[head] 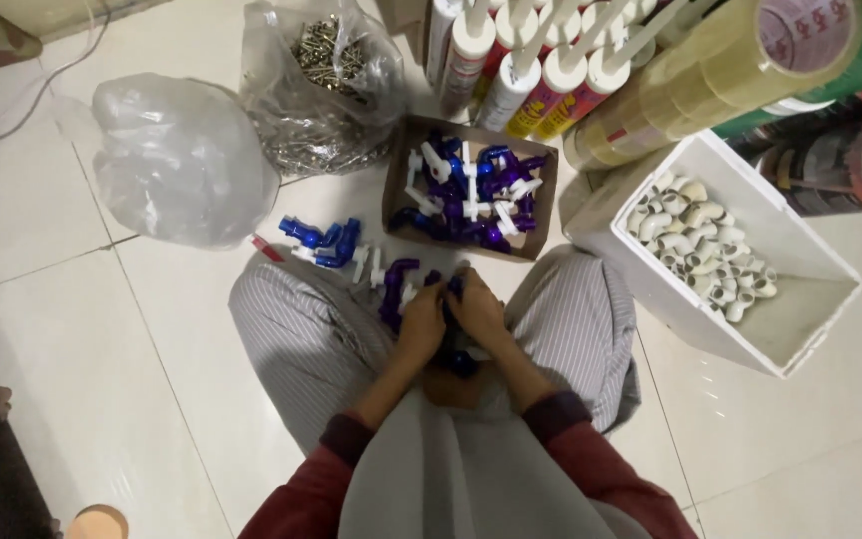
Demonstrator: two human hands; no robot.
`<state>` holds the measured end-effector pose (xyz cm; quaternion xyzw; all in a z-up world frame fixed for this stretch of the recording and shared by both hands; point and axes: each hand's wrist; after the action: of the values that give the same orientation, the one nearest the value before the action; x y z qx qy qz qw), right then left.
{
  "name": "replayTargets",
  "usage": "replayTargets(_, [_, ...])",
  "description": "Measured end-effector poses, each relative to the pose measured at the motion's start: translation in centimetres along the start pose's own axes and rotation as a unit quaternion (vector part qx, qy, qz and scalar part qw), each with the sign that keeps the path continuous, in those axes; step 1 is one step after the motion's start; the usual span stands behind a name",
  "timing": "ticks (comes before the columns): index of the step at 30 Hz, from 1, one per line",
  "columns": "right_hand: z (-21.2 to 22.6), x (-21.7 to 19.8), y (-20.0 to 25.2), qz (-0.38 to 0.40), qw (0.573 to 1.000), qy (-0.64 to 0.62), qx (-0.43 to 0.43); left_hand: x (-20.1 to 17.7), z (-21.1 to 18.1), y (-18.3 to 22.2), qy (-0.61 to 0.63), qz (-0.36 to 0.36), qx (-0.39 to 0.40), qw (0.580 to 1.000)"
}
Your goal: Assembling small blue and white plastic plumbing valves by hand.
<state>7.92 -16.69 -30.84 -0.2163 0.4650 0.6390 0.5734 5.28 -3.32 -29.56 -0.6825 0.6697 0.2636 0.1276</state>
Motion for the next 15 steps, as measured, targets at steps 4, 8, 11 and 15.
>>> replayTargets(4, [-1.8,-0.5,0.5,0.058,0.998,-0.006,-0.001,1.9,1.0,0.4,-0.062,0.028,0.013,0.998])
replayTargets(8, [-1.6,-4.6,3.7,0.100,0.991,0.083,-0.014,3.4,1.6,0.8,-0.245,-0.025,0.125,0.961])
replayTargets(11, [-3.6,-3.0,5.3,0.088,0.974,0.186,-0.089,6.1,3.7,1.4,-0.318,-0.059,0.177,0.930])
replayTargets(15, [-3.9,-3.8,4.4,0.091,0.986,0.136,-0.029,5.7,4.1,0.3,-0.243,0.048,0.032,0.968])
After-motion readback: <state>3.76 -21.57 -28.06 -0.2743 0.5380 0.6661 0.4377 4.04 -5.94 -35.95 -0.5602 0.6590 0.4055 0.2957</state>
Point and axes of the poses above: each hand's wrist, its own y-axis away from the middle knuckle, its own x-axis out of the palm, z = x × y, and after that the axes turned 12 degrees about -z, right-handed
